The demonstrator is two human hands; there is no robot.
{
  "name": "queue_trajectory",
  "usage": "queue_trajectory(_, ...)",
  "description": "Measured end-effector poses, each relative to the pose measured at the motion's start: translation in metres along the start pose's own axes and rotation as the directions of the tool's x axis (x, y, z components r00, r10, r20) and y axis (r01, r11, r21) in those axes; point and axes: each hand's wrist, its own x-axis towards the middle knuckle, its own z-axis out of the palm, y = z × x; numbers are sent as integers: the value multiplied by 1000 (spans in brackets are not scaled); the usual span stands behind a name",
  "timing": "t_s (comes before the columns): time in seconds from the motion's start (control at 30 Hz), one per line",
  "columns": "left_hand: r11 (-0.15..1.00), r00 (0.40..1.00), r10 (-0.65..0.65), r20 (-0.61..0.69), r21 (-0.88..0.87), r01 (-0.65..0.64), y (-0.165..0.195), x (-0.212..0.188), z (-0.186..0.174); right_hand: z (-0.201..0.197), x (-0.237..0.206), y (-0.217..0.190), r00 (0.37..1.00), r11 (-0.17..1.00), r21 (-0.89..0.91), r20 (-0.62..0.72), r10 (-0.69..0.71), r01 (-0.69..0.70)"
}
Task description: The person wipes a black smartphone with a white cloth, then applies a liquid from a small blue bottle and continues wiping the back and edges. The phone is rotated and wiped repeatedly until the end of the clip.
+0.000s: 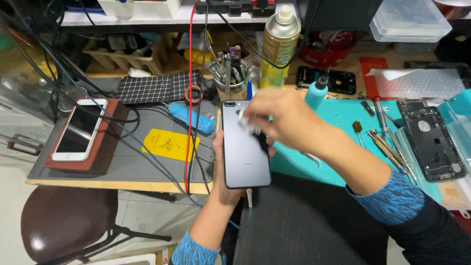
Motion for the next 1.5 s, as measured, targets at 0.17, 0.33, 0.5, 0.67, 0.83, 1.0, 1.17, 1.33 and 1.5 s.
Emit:
queue_trajectory(0.17, 999, 984, -38, -176, -40, 31, 3, -3, 3, -1, 6, -8, 995, 992, -115, -79, -68, 59)
queue_trajectory(0.33, 996, 1000, 2, -7, -89, -3, 11, -1, 10, -7, 9, -12, 991, 1000, -12, 135, 21, -19)
queue_trajectory(0.5, 992, 982, -119, -146, 18, 122, 10, -8, 12, -1, 10, -17, 986, 989, -33, -81, -145, 142)
queue_trajectory(0.67, 993, 989, -120, -83, -22, 118, 5, -6, 1, 1, 6, -24, 966, 970, 77, 144, 216, -229)
queue_trajectory(0.83, 987, 954, -157, -256, -82, 141, -2, -2, -19, 0, 7, -36, 963, 984, -66, -205, -176, 166)
queue_trajectory(1.0, 949, 964, -249, 91, -175, 262, -1, -8, -33, 5, -1, -36, 969, 997, -13, -237, 70, -75)
queue_trajectory(1.17, 963, 971, -233, -50, -150, 223, -7, -7, -30, 11, -7, -32, 943, 997, -15, -323, -76, 75)
queue_trajectory(1.33, 996, 995, -74, -74, -55, 70, -1, -7, -21, 12, -8, -43, 944, 1000, -1, -330, 7, -7)
queue_trajectory(1.5, 978, 991, 115, -71, 183, -101, 6, 3, 1, 19, -12, -35, 925, 991, 115, -364, 109, -71)
